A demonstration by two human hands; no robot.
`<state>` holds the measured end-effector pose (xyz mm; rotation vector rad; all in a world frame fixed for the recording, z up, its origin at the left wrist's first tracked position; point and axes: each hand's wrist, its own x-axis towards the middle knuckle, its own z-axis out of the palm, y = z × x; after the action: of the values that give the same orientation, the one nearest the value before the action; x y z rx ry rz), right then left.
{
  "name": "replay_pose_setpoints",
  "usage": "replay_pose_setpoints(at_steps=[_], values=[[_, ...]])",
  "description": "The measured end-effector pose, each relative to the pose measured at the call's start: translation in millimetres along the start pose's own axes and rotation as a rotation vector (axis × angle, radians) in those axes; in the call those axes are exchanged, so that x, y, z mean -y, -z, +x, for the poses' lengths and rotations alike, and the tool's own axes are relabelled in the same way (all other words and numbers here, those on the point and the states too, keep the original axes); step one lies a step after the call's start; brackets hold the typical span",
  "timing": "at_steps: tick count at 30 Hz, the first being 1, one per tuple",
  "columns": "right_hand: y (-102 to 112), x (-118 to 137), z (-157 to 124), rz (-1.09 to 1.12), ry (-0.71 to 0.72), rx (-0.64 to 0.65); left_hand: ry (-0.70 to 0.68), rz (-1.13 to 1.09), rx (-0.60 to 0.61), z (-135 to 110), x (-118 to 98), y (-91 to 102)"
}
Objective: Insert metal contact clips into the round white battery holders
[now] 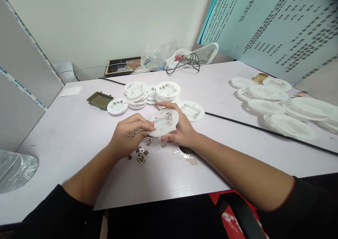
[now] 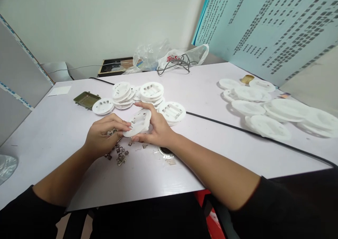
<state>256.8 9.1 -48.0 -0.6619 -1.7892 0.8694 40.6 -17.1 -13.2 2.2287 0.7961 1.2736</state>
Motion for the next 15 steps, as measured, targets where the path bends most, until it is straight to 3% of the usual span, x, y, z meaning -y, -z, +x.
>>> replay_pose_setpoints(at_steps=[3,7,11,15], values=[[3.1,2.3,1.9,-0.052,-0.013,-0.017,0.18,-0.172,-0.057,2.7,-1.8,0.7],[-3.3,6.9,1.2,0.022,-0.139,-0.076,0.382,-0.436,-0.018,8.0,-2.1,3.0],[-11.9,14.7,2.2,0.179,-0.311,-0.145,0.532,-0.647,0.002,9.1,-2.2,1.3],[-14.3,22.2,5.3,0.28,-0.441,-0.121,0.625,-0.707,-0.043,6.8,-2.9,-2.1]])
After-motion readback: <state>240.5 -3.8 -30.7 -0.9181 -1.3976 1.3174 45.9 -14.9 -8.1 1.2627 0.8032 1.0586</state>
